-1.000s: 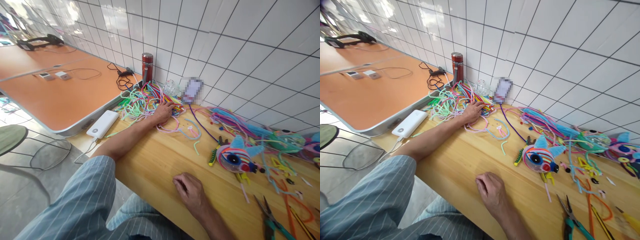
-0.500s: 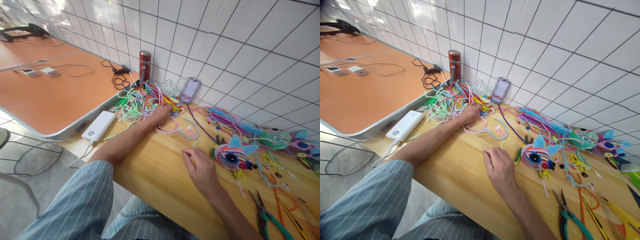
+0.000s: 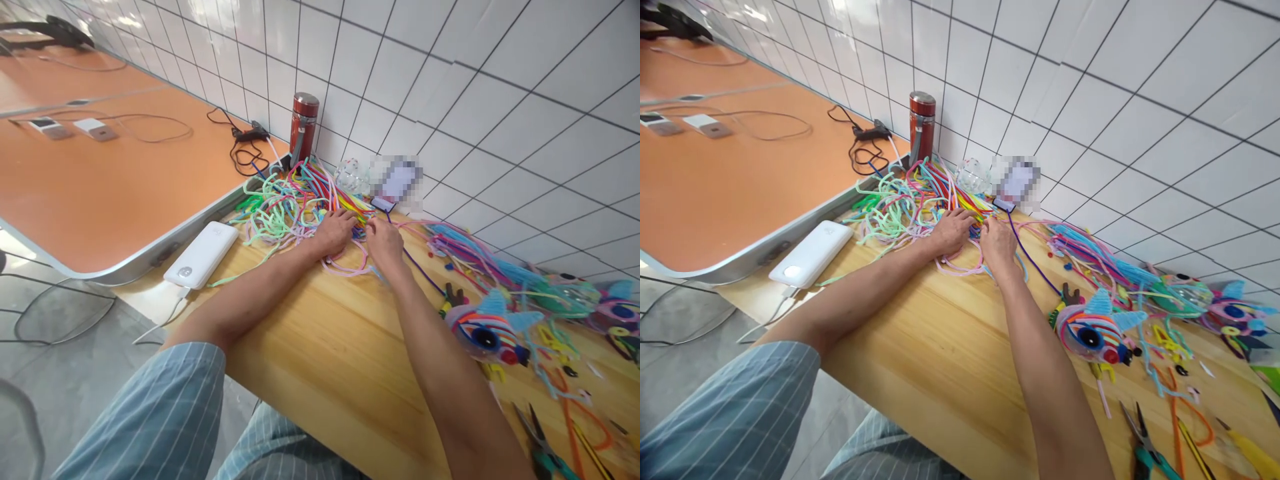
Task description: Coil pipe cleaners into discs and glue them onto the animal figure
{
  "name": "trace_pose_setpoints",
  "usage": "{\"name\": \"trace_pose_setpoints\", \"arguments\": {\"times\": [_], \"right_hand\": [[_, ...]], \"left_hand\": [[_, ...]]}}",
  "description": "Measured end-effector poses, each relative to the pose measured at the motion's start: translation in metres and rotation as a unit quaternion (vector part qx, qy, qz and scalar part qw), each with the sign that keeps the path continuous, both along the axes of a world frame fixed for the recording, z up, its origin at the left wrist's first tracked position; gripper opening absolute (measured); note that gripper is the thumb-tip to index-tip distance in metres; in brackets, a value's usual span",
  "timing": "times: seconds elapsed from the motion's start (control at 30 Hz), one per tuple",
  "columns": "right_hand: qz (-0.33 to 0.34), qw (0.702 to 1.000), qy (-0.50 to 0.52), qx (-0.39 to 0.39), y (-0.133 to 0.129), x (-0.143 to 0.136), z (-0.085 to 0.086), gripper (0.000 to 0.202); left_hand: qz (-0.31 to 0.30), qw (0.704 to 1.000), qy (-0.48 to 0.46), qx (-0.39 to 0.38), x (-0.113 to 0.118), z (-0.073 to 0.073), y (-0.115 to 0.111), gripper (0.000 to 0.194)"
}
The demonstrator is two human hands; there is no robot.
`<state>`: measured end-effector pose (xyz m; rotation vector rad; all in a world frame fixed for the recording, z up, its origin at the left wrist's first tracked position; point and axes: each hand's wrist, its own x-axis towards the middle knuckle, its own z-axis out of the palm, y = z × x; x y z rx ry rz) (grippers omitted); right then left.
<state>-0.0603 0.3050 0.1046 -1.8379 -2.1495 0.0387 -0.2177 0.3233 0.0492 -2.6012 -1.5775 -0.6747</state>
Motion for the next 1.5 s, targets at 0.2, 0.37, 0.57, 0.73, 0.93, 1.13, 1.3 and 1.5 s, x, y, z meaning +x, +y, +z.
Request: {"name": "trace_pose_setpoints", "arguments": {"times": [0.2,0.37,0.57,0.73,0.93,1.13,1.3,1.5], "right_hand": [[-0.035,0.999,-0.037,-0.016,0.013,-0.01,-0.005,0.034],[-0.051,0.997,-0.058,-0.033,0.013,-0.01,-0.004,0.038],[-0.037,0.997,-0.043,-0.049,0.022,-0.01,-0.009,0.046],[-0.018,0.999,-0.02,-0.045,0.017,-0.009,-0.007,0.046],[0.01,1.0,-0.012,-0.028,0.006,-0.007,-0.005,0.044],[0.015,1.0,-0.009,-0.012,-0.008,-0.004,-0.003,0.04],[0.02,1.0,0.001,-0.013,-0.019,-0.005,0.002,0.038],[0.036,0.999,-0.001,-0.001,-0.041,-0.003,0.017,0.037]], "left_hand": [[0.006,1.0,0.002,-0.002,0.001,0.002,0.001,0.038],[-0.006,1.0,-0.003,-0.015,0.0,0.002,-0.002,0.039],[0.003,1.0,-0.011,-0.018,-0.003,0.0,0.003,0.041],[0.015,1.0,0.0,-0.015,-0.002,0.005,-0.004,0.043],[0.025,1.0,-0.002,-0.011,-0.001,0.007,-0.004,0.041],[0.026,1.0,-0.004,-0.011,-0.001,0.008,-0.004,0.038],[0.025,0.999,-0.01,-0.017,-0.003,0.007,-0.002,0.037],[0.017,1.0,0.0,-0.017,-0.008,0.001,0.004,0.035]]}}
